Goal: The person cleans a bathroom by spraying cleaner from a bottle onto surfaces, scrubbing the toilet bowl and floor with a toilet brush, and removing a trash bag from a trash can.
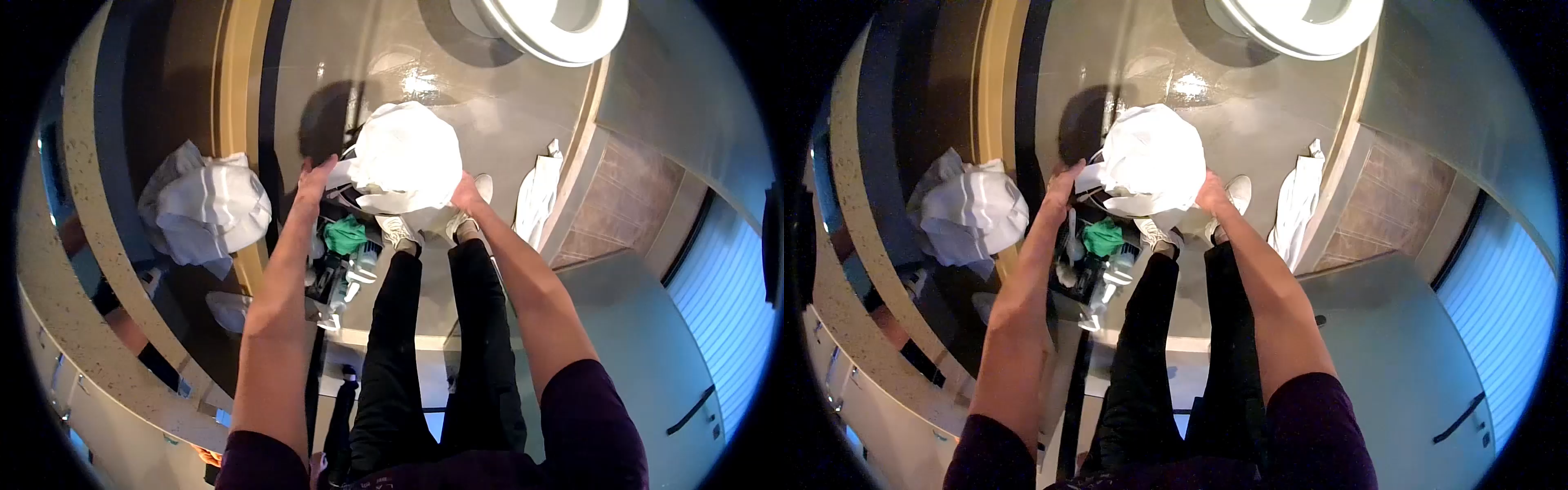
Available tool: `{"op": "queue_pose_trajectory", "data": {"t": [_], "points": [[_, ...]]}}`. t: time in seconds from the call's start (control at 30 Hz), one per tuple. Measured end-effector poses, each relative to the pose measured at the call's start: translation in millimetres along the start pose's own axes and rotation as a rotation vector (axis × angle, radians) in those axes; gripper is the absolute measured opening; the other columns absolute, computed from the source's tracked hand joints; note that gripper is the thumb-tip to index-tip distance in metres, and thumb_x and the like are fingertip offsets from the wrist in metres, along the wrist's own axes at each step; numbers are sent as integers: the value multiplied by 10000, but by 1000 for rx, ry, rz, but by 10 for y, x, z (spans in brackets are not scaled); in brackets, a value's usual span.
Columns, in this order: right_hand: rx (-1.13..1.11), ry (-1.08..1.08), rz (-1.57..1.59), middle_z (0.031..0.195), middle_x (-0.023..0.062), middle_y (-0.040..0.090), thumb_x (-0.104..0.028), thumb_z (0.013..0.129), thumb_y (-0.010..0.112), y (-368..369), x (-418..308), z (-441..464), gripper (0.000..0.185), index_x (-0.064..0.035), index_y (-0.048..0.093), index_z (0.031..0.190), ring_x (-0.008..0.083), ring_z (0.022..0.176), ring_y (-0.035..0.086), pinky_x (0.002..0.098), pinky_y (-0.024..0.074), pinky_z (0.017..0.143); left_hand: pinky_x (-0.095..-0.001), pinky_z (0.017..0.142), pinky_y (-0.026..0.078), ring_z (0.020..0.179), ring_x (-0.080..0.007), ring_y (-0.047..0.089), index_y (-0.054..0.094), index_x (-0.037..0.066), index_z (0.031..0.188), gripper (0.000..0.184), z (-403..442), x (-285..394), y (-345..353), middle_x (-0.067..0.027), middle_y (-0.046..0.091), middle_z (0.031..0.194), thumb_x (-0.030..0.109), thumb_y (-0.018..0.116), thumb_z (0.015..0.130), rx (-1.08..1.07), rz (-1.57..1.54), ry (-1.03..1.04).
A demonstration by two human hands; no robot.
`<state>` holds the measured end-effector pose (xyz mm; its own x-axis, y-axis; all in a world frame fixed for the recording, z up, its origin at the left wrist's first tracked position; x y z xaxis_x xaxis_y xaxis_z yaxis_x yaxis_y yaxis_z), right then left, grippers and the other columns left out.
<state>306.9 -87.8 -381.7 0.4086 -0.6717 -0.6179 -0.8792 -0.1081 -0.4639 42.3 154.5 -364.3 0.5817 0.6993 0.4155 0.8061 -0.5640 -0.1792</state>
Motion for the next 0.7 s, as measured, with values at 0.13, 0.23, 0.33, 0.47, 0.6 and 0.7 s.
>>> {"op": "queue_pose_trajectory", "data": {"t": [0.13, 0.23, 0.33, 0.47, 0.6, 0.7], "points": [[-268, -64, -229, 1378, 163, 591, -304, 938, 609, -268, -78, 282, 524, -70, 535, 1400, 282, 1263, 565, 371, 436, 1083, -689, 1077, 292, 1379, -426, 384, 362, 142, 1529, 901, -378, 166, 33, -185, 392, 1535, 629, 669, 836, -186, -120, -375], [-127, 62, 28, 1507, 120, 482, -299, 787, 754, -632, -307, 254, 817, -96, 409, 1500, 355, 1319, 501, 411, 408, 1100, -677, 1085, 299, 1361, -414, 415, 385, 146, 1514, 828, -328, 77, 66, -182, 419, 1511, 598, 646, 872, -236, -254, -331], [114, -61, 385, 1575, 89, 394, -282, 728, 790, -1061, -838, 238, 1006, -136, 268, 1576, 370, 1371, 424, 417, 364, 1147, -645, 1042, 392, 1326, -397, 462, 435, 132, 1471, 731, -456, 142, 147, -174, 458, 1469, 523, 652, 892, -169, -241, -294], [-169, -425, -449, 1564, 110, 406, -186, 751, 685, -857, -1465, 180, 724, -129, 506, 1450, 356, 1335, 458, 400, 332, 1170, -599, 1005, 466, 1301, -377, 492, 474, 125, 1434, 665, -470, 160, 155, -163, 479, 1447, 461, 670, 896, -154, -187, -262], [-251, -545, -609, 1193, 93, 663, -24, 806, 536, -8, -1416, 8, 333, -53, 646, 1119, 289, 1113, 582, 384, 447, 1036, -528, 1018, 467, 1241, -321, 557, 517, 124, 1387, 614, -504, 48, 148, -128, 575, 1354, 451, 683, 895, -171, -250, -211], [-64, -381, -352, 971, 183, 696, -110, 907, 488, 299, -1210, 156, 206, -29, 660, 985, 346, 957, 668, 429, 518, 905, -466, 1006, 460, 1210, -288, 572, 521, 130, 1373, 608, -482, -76, 129, -101, 603, 1327, 444, 701, 884, -212, -318, -171]]}}
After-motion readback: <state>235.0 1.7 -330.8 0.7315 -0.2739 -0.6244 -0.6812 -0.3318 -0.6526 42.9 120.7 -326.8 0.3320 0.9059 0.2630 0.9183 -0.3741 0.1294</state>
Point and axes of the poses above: each hand's wrist, its own z-axis towards the middle knuckle, its own y-axis out of the palm, x = y × z, the point moved 1 cm from there along z, towards the middle knuckle
